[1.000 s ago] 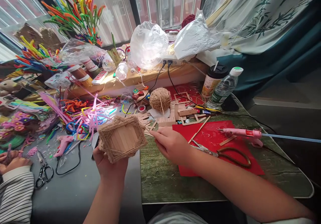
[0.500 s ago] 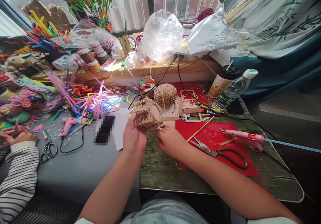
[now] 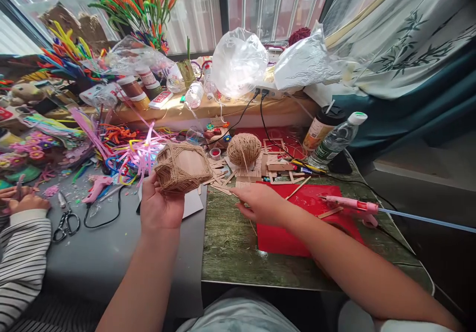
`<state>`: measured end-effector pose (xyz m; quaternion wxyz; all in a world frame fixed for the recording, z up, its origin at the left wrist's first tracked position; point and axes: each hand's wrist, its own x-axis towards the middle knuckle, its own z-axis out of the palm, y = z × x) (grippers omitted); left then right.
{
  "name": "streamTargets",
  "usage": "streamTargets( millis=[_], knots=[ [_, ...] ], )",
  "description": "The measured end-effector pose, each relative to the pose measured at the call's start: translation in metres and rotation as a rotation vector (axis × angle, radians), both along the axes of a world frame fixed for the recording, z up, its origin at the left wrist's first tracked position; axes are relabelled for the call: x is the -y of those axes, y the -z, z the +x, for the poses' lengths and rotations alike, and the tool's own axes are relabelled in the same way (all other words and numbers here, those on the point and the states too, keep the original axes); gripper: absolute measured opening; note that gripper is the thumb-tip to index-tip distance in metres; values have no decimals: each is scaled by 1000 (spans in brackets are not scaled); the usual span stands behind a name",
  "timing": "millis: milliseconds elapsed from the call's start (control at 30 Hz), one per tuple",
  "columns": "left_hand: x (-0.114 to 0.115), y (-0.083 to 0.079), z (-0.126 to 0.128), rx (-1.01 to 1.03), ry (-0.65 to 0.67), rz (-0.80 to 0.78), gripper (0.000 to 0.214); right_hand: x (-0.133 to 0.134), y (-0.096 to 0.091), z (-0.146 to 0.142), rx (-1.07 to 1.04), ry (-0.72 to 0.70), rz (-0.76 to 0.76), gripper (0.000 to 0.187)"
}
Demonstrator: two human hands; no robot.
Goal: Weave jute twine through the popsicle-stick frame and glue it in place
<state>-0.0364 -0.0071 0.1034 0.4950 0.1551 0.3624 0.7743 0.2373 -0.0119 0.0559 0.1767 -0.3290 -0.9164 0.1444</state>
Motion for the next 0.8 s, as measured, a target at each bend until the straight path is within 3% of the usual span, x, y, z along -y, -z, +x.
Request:
streamTargets(
  millis=[100,133,267,400,467,533,567,633,700,800],
  knots=[
    [1,-5,-2,-46,-13,58,13,33,1,-34,-149,10,-277,61],
    [0,-6,-2,-73,-30,87,13,44,1,-45,-139,-13,-296,55],
    [-5,-10,-10,-189,-147,242,4,77,0,-64,40,-156,-113,14],
    [1,-10,-15,-240,-244,304,7,89,-5,-38,-51,-256,85,14],
    [10,-9,-12,-244,-255,282,8,82,-7,-13,-207,-127,191,27],
    [19,-9,-7,-254,-241,251,9,67,-6,14,-327,264,208,56],
    [23,-9,-6,-265,-209,237,9,59,-3,26,-338,439,102,77],
    [28,-12,-5,-279,-242,242,10,45,3,43,-343,531,-237,105],
    [30,-17,-8,-287,-274,256,14,40,11,51,-356,488,-505,114],
    [34,-31,-16,-307,-273,268,20,50,17,47,-355,376,-678,117]
  ],
)
